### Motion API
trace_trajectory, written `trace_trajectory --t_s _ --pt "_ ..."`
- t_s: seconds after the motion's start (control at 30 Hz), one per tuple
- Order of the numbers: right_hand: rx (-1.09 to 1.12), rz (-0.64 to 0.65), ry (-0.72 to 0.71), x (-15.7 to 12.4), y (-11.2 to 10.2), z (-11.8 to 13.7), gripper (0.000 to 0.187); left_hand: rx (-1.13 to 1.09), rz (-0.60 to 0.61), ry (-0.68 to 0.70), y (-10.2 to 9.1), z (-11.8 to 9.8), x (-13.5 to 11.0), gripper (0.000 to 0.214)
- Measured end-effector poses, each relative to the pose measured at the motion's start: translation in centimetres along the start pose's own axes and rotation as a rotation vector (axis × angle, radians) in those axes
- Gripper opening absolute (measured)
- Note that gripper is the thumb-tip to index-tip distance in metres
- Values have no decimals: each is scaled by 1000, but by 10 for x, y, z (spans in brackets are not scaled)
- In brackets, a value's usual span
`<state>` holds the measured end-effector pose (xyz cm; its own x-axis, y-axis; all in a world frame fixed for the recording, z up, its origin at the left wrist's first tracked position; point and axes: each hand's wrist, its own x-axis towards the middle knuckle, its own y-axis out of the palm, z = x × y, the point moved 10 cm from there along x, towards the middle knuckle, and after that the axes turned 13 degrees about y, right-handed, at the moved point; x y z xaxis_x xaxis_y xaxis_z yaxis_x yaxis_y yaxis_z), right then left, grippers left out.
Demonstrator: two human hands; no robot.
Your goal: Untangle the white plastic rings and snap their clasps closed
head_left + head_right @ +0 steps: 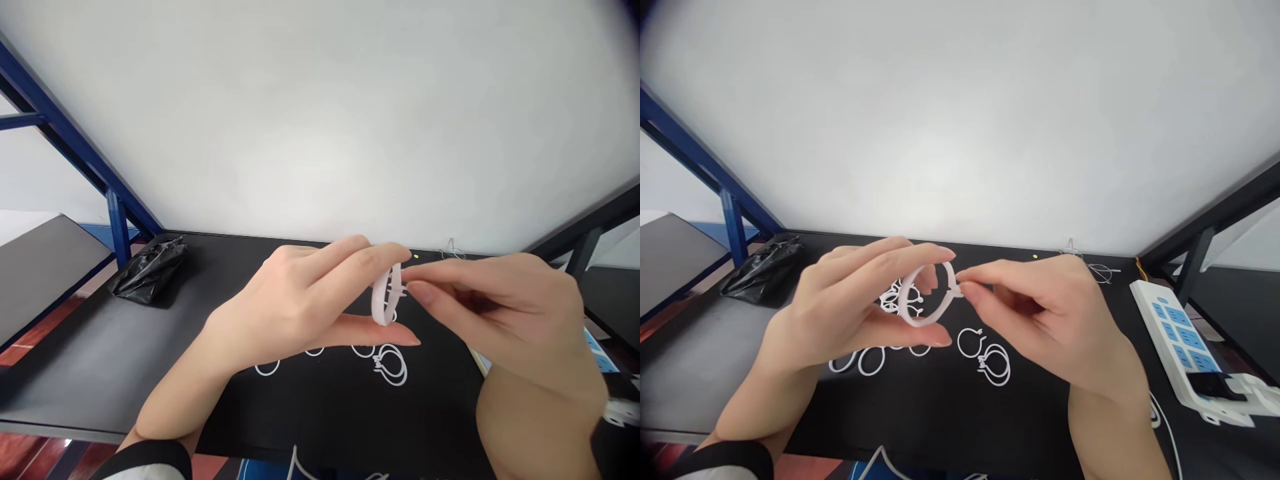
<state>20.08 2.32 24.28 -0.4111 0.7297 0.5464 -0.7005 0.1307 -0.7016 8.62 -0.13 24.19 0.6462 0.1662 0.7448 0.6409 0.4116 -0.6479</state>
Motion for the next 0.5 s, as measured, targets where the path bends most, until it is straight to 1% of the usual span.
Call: trace_trajectory --t_s 0.07,0.13,0.23,0.37,0.43,0.5 --pt "-8 57 -24 -1 3 3 14 -6 -12 -2 -3 1 -1 51" --pt "-20 63 -41 -1 5 6 15 -10 -21 -2 -5 0 -2 51" --pt "-53 -17 -75 -3 3 10 12 -29 -26 -11 -4 1 -2 49" --pt "-161 -110 -128 -6 1 15 9 -71 -39 -26 -4 2 -3 47" --pt "-209 -126 -156 -8 1 17 9 -100 -34 -41 -3 4 -4 47" --pt "-233 -111 -175 -9 3 18 9 -139 -17 -76 -3 8 -5 44"
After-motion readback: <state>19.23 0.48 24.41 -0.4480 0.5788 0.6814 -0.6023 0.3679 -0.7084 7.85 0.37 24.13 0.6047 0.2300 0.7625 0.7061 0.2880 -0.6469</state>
